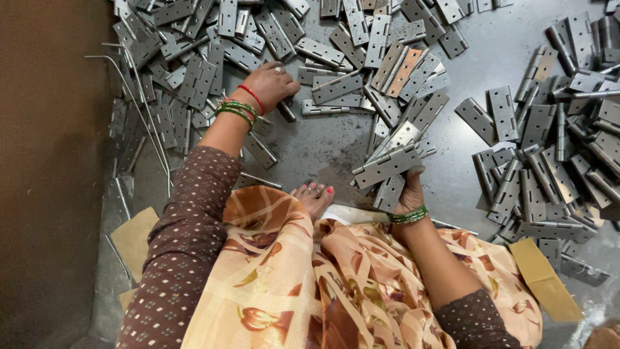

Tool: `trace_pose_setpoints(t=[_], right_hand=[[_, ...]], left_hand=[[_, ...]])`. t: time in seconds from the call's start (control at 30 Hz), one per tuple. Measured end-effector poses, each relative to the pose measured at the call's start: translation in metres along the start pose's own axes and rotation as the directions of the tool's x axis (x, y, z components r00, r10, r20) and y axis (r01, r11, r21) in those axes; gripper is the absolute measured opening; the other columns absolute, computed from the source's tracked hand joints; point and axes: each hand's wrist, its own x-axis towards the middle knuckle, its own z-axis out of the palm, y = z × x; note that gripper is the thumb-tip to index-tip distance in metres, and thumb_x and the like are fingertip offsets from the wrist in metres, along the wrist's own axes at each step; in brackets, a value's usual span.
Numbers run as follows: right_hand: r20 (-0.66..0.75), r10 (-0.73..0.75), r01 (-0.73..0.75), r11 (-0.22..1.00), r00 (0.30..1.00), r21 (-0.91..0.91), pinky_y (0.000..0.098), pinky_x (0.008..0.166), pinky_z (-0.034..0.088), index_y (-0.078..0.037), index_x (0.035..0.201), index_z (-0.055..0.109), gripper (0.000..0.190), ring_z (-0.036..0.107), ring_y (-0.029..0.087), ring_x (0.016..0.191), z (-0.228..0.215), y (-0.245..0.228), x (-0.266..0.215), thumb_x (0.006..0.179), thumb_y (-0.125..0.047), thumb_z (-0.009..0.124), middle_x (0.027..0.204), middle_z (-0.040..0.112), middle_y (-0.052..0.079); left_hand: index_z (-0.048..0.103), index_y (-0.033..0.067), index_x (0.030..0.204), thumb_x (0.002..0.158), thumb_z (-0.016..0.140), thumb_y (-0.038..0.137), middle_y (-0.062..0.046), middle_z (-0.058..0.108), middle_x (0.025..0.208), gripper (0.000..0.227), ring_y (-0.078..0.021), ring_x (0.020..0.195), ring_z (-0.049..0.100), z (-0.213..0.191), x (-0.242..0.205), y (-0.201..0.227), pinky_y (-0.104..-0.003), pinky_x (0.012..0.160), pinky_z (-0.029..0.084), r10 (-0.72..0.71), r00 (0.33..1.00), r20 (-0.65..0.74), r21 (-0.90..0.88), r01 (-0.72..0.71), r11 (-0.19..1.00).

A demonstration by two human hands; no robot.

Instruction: The person sits on the floor and sorts a large pile of metal hinges by hand, picking them up and stacking them into neat piles. The person occasionally places sorted hinges into a cardboard box.

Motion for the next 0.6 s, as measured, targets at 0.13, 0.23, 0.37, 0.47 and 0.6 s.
trace_pose_setpoints(t=[0.13,0.23,0.37,0.47,0.6], right_hand=[[-0.014,-0.010,0.009,0.998,1.000,-0.055,0.0455,0.106,0.054,-0.009,0.128,0.065,0.077,0.068,0.029,0.117,0.005,0.000,-0.003,0.069,-0.052,0.088,0.124,0.072,0.008],[-0.018,-0.031,0.030,0.999,0.999,-0.038,0.0438,0.105,0.055,-0.009,0.130,0.064,0.074,0.068,0.027,0.116,-0.001,-0.002,-0.001,0.075,-0.051,0.088,0.124,0.071,0.007],[-0.014,-0.033,0.033,0.999,0.999,0.005,0.0424,0.105,0.057,-0.013,0.129,0.065,0.068,0.069,0.024,0.115,-0.013,-0.006,0.004,0.076,-0.050,0.088,0.124,0.071,0.003],[-0.009,-0.040,0.040,0.999,0.999,0.022,0.0427,0.107,0.054,-0.013,0.129,0.066,0.067,0.067,0.025,0.118,-0.013,-0.004,0.008,0.077,-0.049,0.089,0.126,0.071,0.003],[-0.025,-0.032,0.032,0.999,0.999,-0.002,0.0464,0.109,0.052,-0.013,0.126,0.067,0.069,0.065,0.025,0.119,-0.009,-0.003,0.003,0.071,-0.049,0.090,0.124,0.071,0.003]], left_hand=[[0.063,0.0153,0.115,0.091,0.071,0.006,-0.005,0.071,0.112,0.027,-0.0327,0.115,0.065,0.000,-0.024,0.015,-0.041,0.102,0.051,-0.198,0.962,-0.187,-0.293,0.137,0.946],[0.060,0.0101,0.113,0.080,0.091,0.015,-0.009,0.069,0.104,0.046,-0.0318,0.103,0.067,0.001,-0.047,0.037,-0.042,0.091,0.053,-0.638,0.733,-0.237,-0.745,0.285,0.603],[0.050,0.0131,0.126,0.078,0.090,-0.003,-0.002,0.067,0.116,0.064,-0.0175,0.109,0.069,0.016,-0.087,0.072,-0.032,0.097,0.060,-0.881,0.434,-0.186,-0.978,-0.164,0.126],[0.041,0.0144,0.135,0.072,0.090,-0.007,-0.003,0.064,0.120,0.083,-0.0151,0.109,0.065,0.036,-0.104,0.080,-0.030,0.094,0.057,-0.939,0.341,-0.043,-0.992,-0.123,0.001],[0.039,0.0142,0.140,0.069,0.093,-0.009,-0.007,0.065,0.124,0.092,-0.0189,0.112,0.066,0.062,-0.111,0.077,-0.033,0.100,0.055,-0.946,0.323,-0.029,-0.994,0.095,0.063]])
